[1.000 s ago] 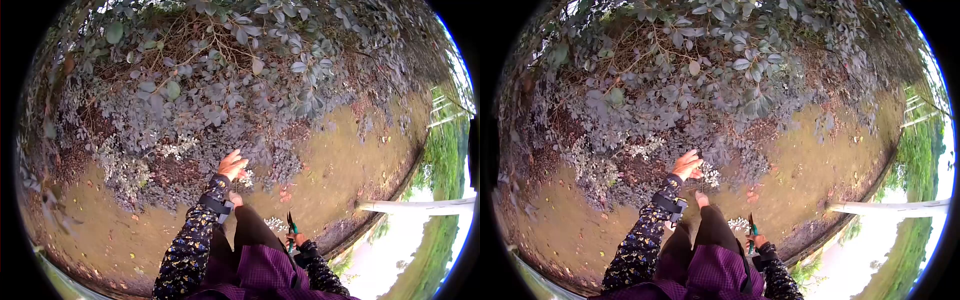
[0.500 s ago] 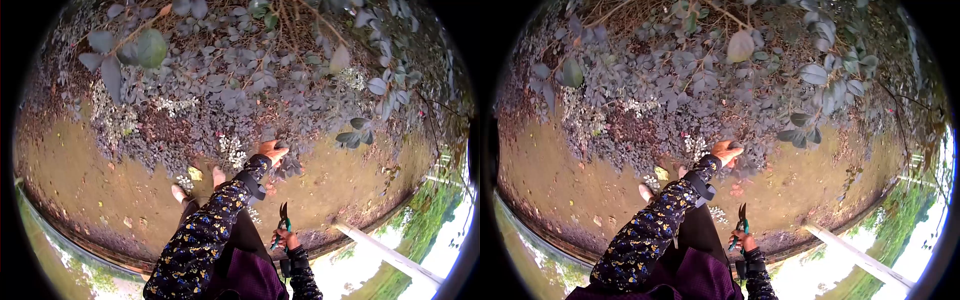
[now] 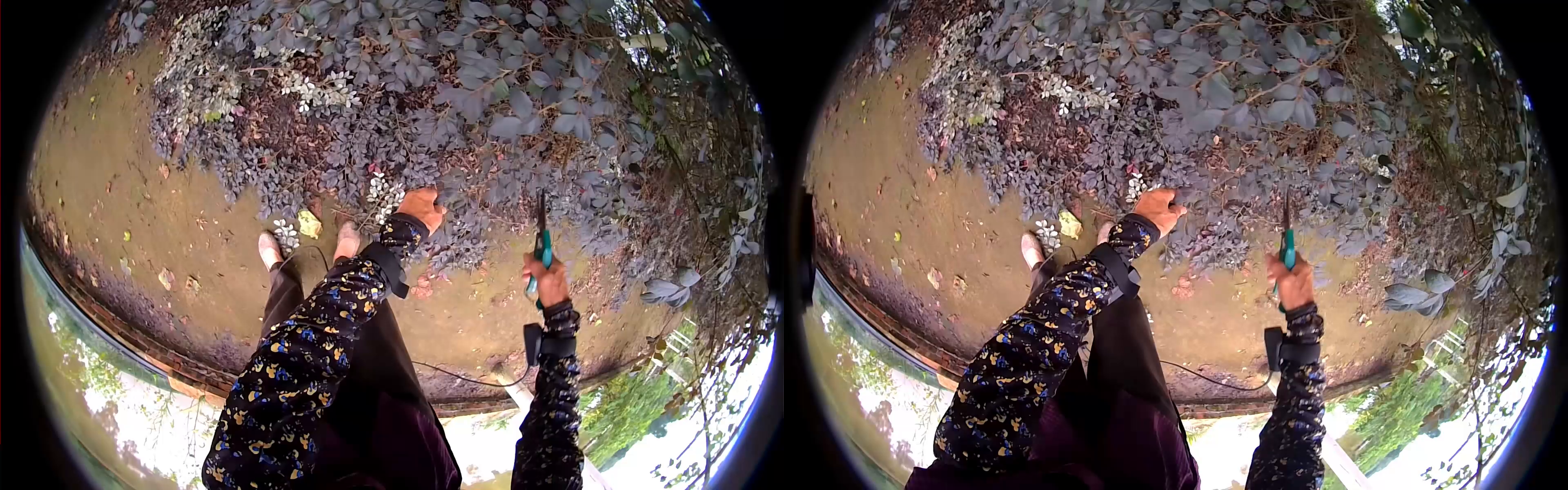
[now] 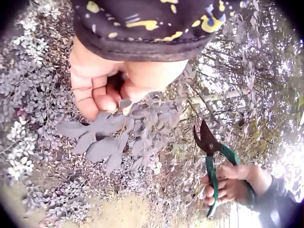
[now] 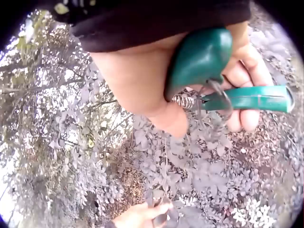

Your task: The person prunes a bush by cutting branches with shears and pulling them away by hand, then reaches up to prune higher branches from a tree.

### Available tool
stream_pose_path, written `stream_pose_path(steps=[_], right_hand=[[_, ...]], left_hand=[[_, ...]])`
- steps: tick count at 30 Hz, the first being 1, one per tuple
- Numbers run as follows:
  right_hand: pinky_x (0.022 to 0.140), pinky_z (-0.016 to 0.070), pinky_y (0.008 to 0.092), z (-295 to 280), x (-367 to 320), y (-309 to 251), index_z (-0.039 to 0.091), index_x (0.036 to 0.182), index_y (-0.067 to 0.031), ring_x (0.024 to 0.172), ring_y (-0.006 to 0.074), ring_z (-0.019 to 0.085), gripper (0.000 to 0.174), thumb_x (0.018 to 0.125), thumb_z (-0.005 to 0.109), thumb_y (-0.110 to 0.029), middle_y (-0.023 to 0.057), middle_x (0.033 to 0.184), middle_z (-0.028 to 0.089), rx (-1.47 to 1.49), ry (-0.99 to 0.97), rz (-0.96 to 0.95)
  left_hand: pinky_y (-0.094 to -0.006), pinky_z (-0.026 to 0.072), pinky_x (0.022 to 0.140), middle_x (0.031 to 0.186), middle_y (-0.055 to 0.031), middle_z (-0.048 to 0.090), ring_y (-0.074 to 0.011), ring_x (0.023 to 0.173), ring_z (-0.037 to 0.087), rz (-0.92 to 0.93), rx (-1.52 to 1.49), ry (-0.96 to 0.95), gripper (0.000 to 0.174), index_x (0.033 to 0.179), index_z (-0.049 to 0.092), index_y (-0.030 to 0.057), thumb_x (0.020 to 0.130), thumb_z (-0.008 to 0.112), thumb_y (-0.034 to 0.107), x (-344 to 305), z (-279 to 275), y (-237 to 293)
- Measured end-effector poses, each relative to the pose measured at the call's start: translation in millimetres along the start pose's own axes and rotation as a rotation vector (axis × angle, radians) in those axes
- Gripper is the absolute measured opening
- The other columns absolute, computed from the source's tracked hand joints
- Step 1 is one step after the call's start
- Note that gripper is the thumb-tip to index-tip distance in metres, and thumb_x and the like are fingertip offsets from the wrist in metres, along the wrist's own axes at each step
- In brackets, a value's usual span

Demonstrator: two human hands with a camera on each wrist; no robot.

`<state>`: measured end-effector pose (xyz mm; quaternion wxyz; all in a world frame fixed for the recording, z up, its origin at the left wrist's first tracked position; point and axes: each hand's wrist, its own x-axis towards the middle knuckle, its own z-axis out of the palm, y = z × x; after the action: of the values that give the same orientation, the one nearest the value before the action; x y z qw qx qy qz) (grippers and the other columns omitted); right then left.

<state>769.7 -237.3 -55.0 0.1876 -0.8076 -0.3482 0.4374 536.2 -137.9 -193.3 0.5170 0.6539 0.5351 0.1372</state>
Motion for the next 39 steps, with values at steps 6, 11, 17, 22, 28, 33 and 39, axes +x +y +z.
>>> stream_pose_path(steps=[6, 11, 17, 22, 28, 33, 39], right_hand=[[0.05, 0.043, 0.0281, -16.3, 71.6, -63.1, 0.057, 0.08, 0.0021, 0.056, 0.0159, 0.057, 0.036, 0.076, 0.06, -0.034, 0.008, 0.066, 0.059, -0.139, -0.065, 0.215], [0.045, 0.0424, 0.0231, -16.4, 102.0, -67.0, 0.056, 0.089, -0.0024, 0.063, 0.0153, 0.06, 0.039, 0.078, 0.056, -0.04, 0.009, 0.076, 0.061, -0.012, -0.174, 0.368], [0.046, 0.0433, 0.0232, -4.4, 108.1, -62.7, 0.055, 0.096, -0.002, 0.065, 0.0151, 0.061, 0.045, 0.078, 0.057, -0.043, 0.0088, 0.078, 0.062, 0.061, -0.213, 0.339], [0.05, 0.0451, 0.0244, 0.2, 87.3, -70.2, 0.056, 0.099, -0.0026, 0.065, 0.0152, 0.061, 0.045, 0.078, 0.057, -0.042, 0.0084, 0.08, 0.063, -0.047, -0.16, 0.327], [0.043, 0.0398, 0.022, 16.0, 72.1, -72.5, 0.055, 0.091, -0.0025, 0.063, 0.015, 0.06, 0.04, 0.078, 0.058, -0.04, 0.0083, 0.076, 0.062, -0.036, -0.1, 0.313], [0.046, 0.0423, 0.0253, 17.2, 66.7, -72.4, 0.059, 0.084, -0.0025, 0.061, 0.014, 0.06, 0.036, 0.076, 0.061, -0.037, 0.0067, 0.07, 0.061, -0.189, -0.064, 0.205], [0.051, 0.0453, 0.0291, 9.7, 93.1, -64.5, 0.057, 0.079, 0.0028, 0.054, 0.0168, 0.056, 0.034, 0.074, 0.064, -0.031, 0.0096, 0.066, 0.058, -0.2, -0.061, 0.16]], left_hand=[[-0.0419, 0.0428, 0.069, 0.08, -0.0213, 0.058, -0.0373, 0.078, 0.055, 0.005, -0.041, -0.006, 0.03, 0.082, 0.057, -0.0017, 0.073, 0.06, 0.026, -2.8, -8.5, -6.9], [-0.0419, 0.044, 0.068, 0.083, -0.0221, 0.058, -0.0383, 0.079, 0.056, 0.014, -0.117, -0.008, 0.029, 0.086, 0.057, -0.0024, 0.073, 0.06, 0.023, -9.1, -18.1, 4.5], [-0.0418, 0.0436, 0.071, 0.084, -0.0208, 0.059, -0.0364, 0.082, 0.056, 0.011, -0.093, 0.02, 0.027, 0.087, 0.057, -0.0007, 0.074, 0.059, 0.023, -9.0, -20.6, -6.0], [-0.0405, 0.0437, 0.073, 0.087, -0.0198, 0.059, -0.0353, 0.083, 0.055, 0.005, -0.039, -0.006, 0.029, 0.092, 0.056, -0.0005, 0.076, 0.057, 0.024, -4.9, -28.8, -5.7], [-0.0399, 0.0442, 0.074, 0.089, -0.0194, 0.059, -0.0352, 0.085, 0.056, -0.008, 0.004, -0.05, 0.029, 0.093, 0.056, -0.0003, 0.076, 0.056, 0.024, -2.6, -31.3, -1.3], [-0.0396, 0.0449, 0.073, 0.088, -0.0199, 0.059, -0.0357, 0.083, 0.056, 0.028, -0.031, -0.019, 0.03, 0.093, 0.057, -0.0005, 0.075, 0.058, 0.024, 0.5, -27.9, -2.9], [-0.0405, 0.0443, 0.072, 0.084, -0.0213, 0.059, -0.0367, 0.082, 0.055, 0.03, -0.04, -0.014, 0.029, 0.091, 0.057, -0.0014, 0.074, 0.059, 0.023, -5.1, -21.9, -2.2]])
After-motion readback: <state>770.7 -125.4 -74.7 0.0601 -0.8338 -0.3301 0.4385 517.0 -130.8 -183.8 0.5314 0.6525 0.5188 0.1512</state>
